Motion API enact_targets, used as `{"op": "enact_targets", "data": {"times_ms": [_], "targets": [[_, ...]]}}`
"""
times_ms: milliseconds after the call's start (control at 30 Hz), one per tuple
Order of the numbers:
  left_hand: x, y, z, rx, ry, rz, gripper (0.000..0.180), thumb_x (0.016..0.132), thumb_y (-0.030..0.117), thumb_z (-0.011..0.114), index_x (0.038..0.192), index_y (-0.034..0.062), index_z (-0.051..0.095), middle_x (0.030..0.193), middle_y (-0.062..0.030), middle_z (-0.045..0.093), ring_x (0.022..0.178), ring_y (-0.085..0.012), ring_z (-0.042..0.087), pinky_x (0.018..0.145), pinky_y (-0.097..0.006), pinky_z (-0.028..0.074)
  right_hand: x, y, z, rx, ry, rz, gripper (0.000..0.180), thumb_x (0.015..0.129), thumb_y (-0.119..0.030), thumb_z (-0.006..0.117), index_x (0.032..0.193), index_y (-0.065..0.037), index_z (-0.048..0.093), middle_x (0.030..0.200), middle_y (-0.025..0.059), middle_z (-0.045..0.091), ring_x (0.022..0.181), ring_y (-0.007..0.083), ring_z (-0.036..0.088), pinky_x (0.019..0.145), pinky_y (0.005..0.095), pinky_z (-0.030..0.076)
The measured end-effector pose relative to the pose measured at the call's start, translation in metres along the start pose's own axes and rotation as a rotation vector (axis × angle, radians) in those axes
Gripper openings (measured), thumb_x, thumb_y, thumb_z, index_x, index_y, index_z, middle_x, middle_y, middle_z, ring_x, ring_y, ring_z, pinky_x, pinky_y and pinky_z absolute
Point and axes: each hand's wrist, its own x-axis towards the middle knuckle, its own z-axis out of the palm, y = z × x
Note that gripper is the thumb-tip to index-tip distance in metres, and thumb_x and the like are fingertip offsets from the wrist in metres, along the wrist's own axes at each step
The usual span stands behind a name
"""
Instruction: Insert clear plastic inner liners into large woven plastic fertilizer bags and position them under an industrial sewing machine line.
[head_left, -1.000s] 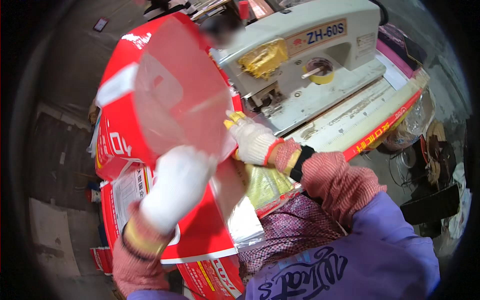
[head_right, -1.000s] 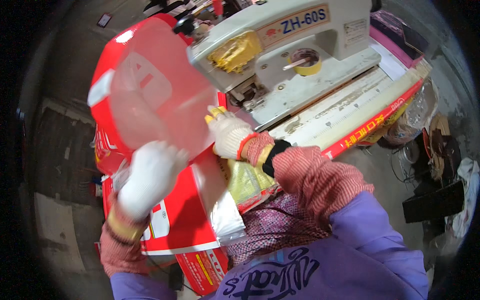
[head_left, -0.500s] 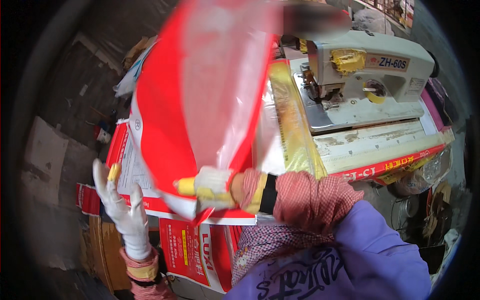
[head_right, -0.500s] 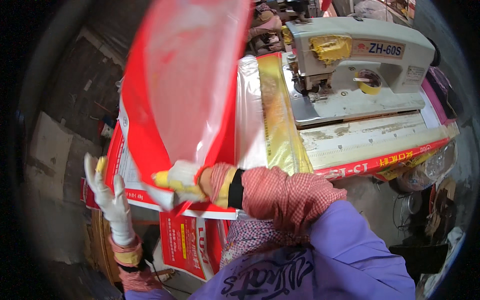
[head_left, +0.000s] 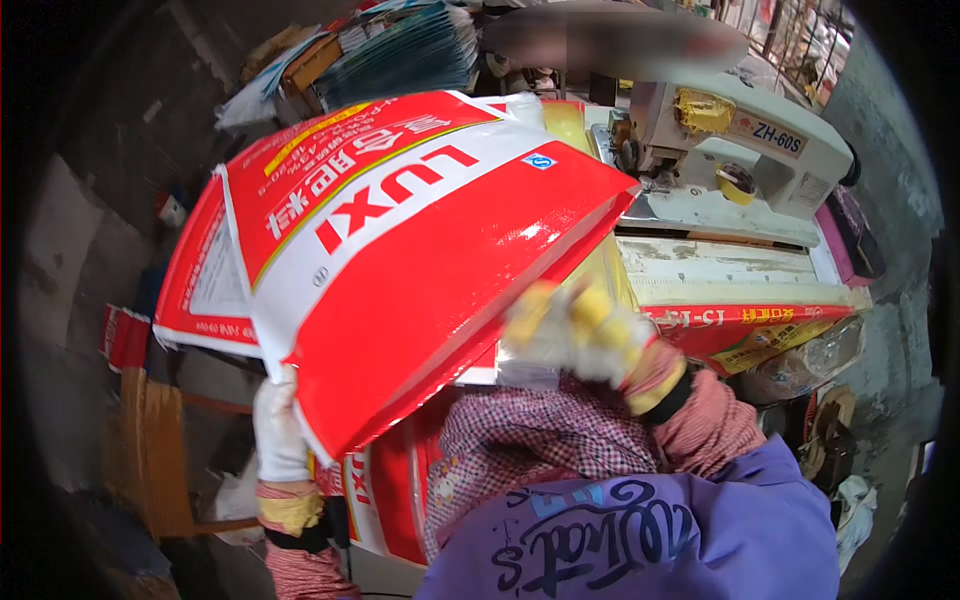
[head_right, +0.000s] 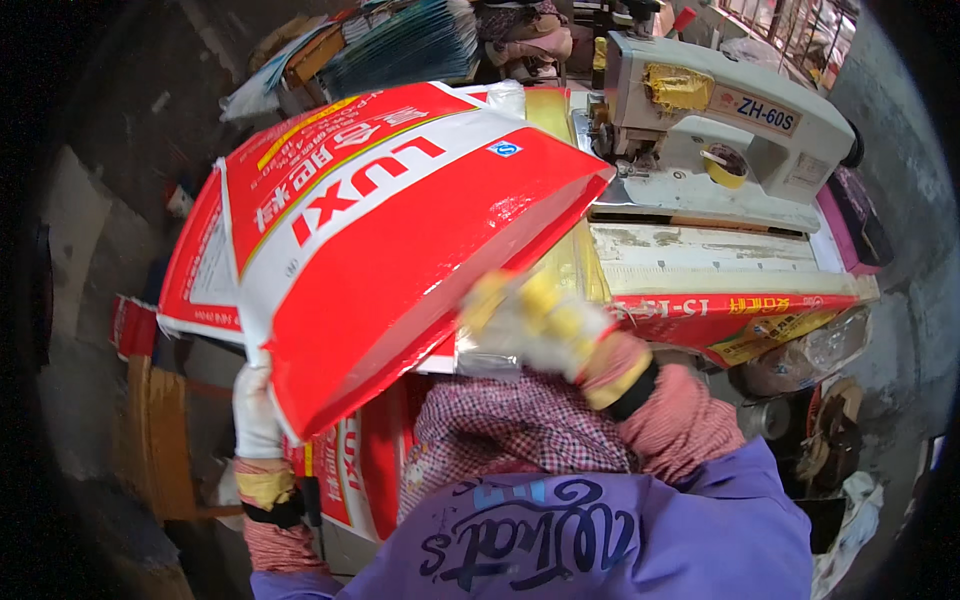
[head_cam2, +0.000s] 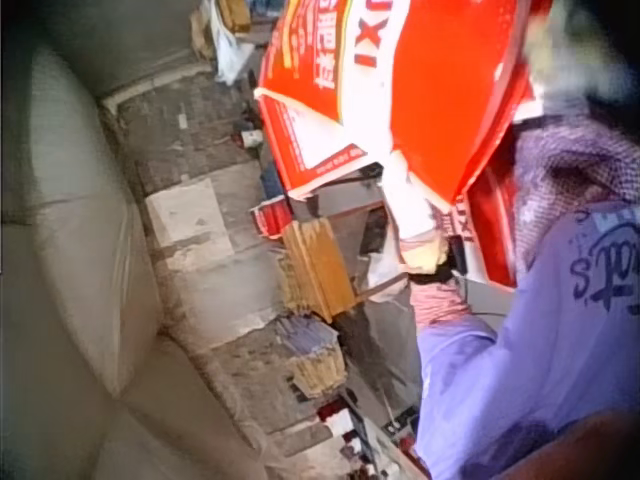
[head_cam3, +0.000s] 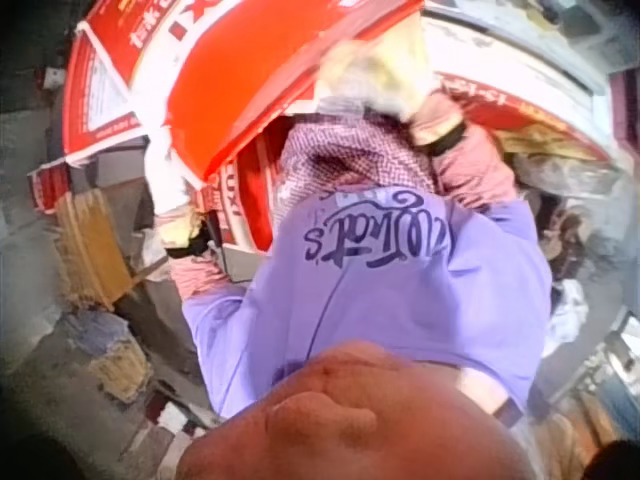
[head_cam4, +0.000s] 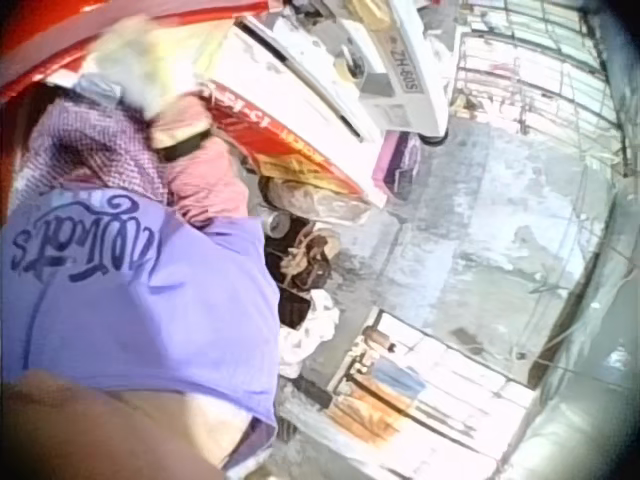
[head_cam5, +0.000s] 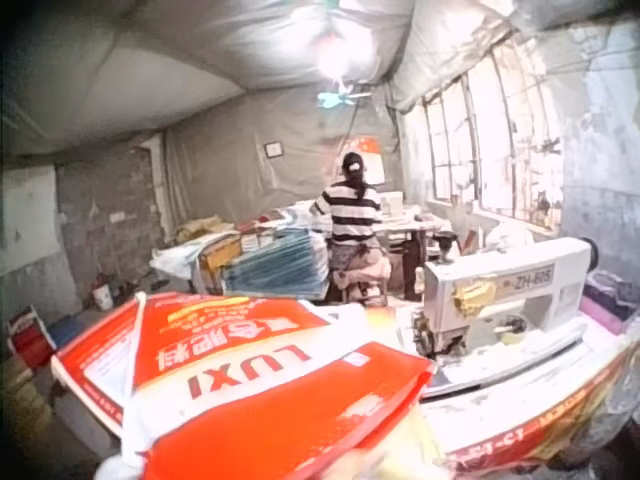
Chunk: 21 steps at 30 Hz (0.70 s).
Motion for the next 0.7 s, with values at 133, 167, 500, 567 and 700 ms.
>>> {"op": "enact_targets", "data": {"times_ms": [133, 167, 500, 567, 700], "targets": [[-0.049, 0.025, -0.012, 0.079, 0.056, 0.163, 0.035, 0.094, 0.027, 0.043, 0.105, -0.0042, 0.055, 0.096, -0.0082, 0.062, 0.083, -0.0123, 0.06, 0.073, -0.024, 0.047, -0.021, -0.063, -0.038, -0.048, 0.019, -0.191, 0.069, 0.078, -0.061, 0.051, 0.121, -0.007, 0.046, 0.12, 0.0113, 0.05, 0.115, 0.0338, 0.046, 0.095, 0.0545, 0.036], [-0.067, 0.027, -0.034, 0.262, 0.057, 0.212, 0.036, 0.095, 0.028, 0.041, 0.105, -0.0035, 0.056, 0.097, -0.0076, 0.062, 0.083, -0.0118, 0.06, 0.071, -0.025, 0.048, -0.013, -0.06, -0.026, -0.052, 0.071, -0.13, 0.056, 0.08, -0.055, 0.05, 0.11, -0.007, 0.047, 0.112, 0.0104, 0.051, 0.109, 0.0314, 0.048, 0.092, 0.0541, 0.038], [-0.233, -0.143, -0.192, 0.072, 0.755, 0.21, 0.049, 0.092, 0.039, 0.044, 0.114, -0.0036, 0.051, 0.109, -0.0094, 0.056, 0.1, -0.0168, 0.052, 0.088, -0.03, 0.04, 0.169, 0.127, -0.005, -2.3, -0.043, -0.493, 0.04, 0.081, -0.038, 0.058, 0.103, -0.005, 0.056, 0.077, 0.0155, 0.063, 0.066, 0.0276, 0.061, 0.056, 0.0366, 0.047], [-0.255, -0.203, -0.199, -0.065, 0.904, 0.102, 0.051, 0.091, 0.039, 0.047, 0.12, -0.0028, 0.048, 0.117, -0.0106, 0.053, 0.107, -0.0198, 0.049, 0.094, -0.033, 0.037, 0.199, 0.193, 0.002, -1.68, 0.198, 0.147, 0.042, 0.075, -0.025, 0.064, 0.106, 0.0, 0.053, 0.075, 0.018, 0.062, 0.069, 0.0299, 0.063, 0.055, 0.036, 0.048], [-0.29, -0.298, -0.216, -0.59, 0.935, -0.09, 0.05, 0.087, 0.036, 0.054, 0.121, -0.0001, 0.047, 0.122, -0.0128, 0.051, 0.111, -0.0255, 0.049, 0.095, -0.042, 0.038, 0.226, 0.265, -0.01, -2.692, -0.538, 0.088, 0.047, 0.076, -0.02, 0.062, 0.115, 0.002, 0.048, 0.075, 0.0156, 0.064, 0.072, 0.03, 0.064, 0.057, 0.0369, 0.05]]}}
